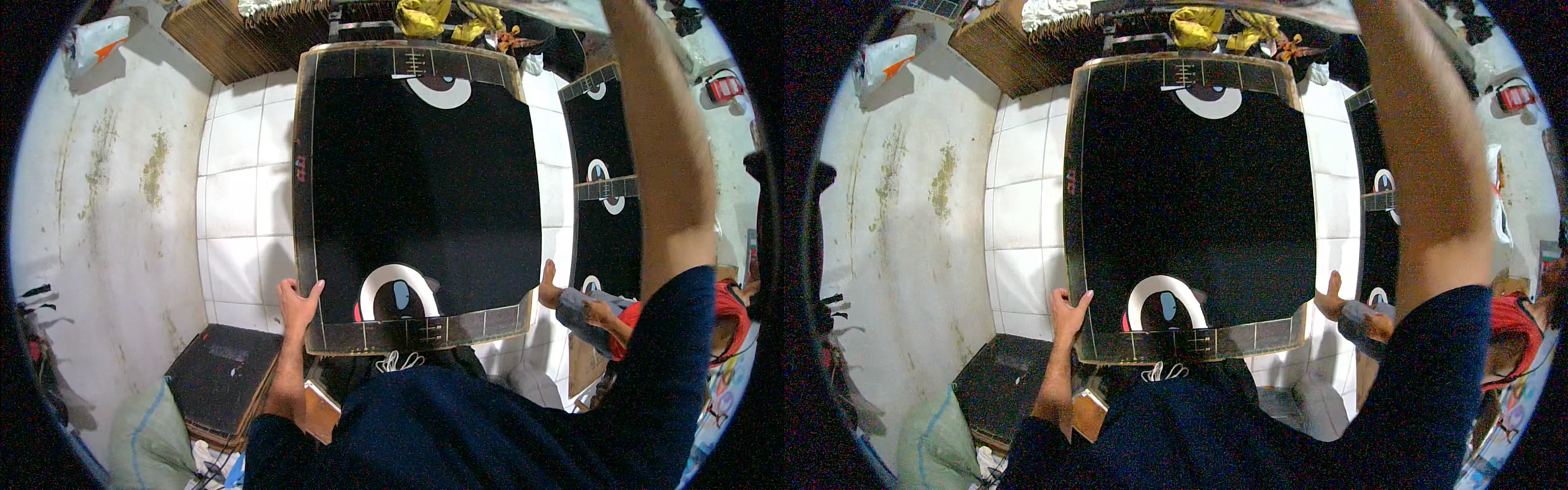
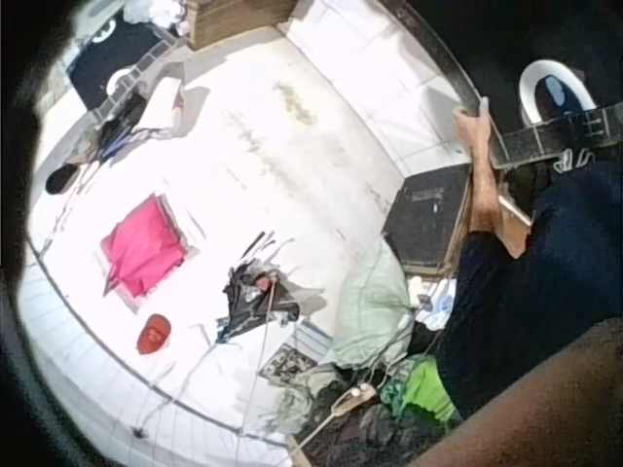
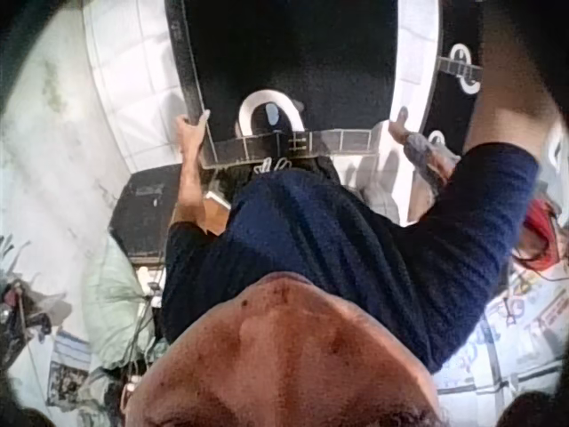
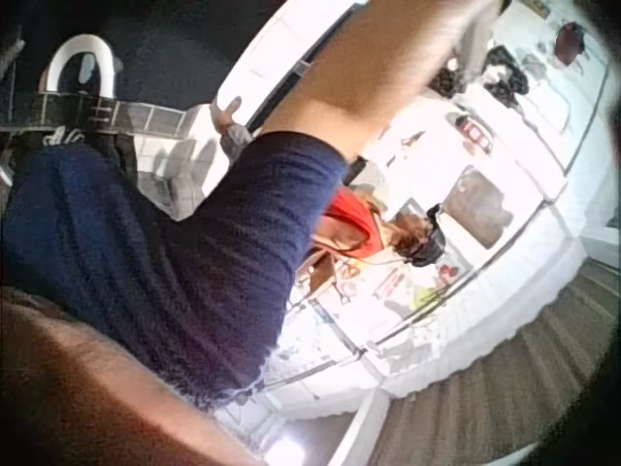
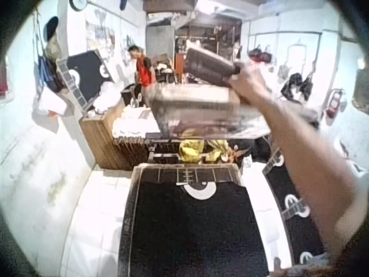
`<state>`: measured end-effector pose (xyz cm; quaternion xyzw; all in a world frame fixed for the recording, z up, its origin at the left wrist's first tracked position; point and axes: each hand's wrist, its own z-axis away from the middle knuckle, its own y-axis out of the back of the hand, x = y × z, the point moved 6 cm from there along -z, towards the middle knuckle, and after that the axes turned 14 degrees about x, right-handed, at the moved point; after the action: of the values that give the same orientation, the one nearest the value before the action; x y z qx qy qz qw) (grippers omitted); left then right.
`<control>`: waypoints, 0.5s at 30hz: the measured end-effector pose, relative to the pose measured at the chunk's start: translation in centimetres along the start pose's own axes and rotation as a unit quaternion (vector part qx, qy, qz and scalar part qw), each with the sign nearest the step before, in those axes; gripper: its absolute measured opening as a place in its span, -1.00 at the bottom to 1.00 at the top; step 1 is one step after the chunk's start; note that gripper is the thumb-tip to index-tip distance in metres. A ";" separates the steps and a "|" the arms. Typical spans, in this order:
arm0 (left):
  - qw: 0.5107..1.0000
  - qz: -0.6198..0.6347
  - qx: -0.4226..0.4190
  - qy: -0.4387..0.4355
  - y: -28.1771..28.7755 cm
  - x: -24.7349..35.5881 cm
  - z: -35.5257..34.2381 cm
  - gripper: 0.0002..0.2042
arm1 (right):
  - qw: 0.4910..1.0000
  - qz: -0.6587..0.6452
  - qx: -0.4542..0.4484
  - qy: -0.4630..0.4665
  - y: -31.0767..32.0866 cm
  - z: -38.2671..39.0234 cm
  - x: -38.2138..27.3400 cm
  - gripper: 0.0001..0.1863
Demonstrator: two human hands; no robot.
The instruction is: The person repeatedly places a screen printing frame over black skateboard decks and uses a squeegee to pull ink across the screen, transferring a graphic onto each deck. They handle multiple decks, stacking them after printing.
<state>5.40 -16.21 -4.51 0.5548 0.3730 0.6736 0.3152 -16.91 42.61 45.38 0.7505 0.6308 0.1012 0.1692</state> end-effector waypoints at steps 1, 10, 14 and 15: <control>0.996 -0.039 0.044 -0.059 0.8 2.6 -0.2 -0.21 | 0.999 -0.014 0.012 -0.028 0.7 2.0 0.0 -0.58; 0.538 0.794 -0.175 0.223 0.6 30.2 -5.8 -0.19 | 0.993 -0.105 0.044 -0.040 6.4 28.0 -2.8 -0.57; 0.632 0.615 -0.061 0.467 -5.7 27.9 -4.3 -0.09 | 0.989 -0.126 -0.053 -0.049 3.6 35.4 -2.9 -0.59; 0.655 0.618 -0.081 0.427 -6.8 27.2 -4.3 -0.08 | 0.988 -0.115 -0.089 -0.046 1.9 36.4 -2.5 -0.62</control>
<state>-3.75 9.46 3.17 0.2802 -0.0188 0.9033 -0.3244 -2.34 35.32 12.64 0.6586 0.6930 0.1020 0.2749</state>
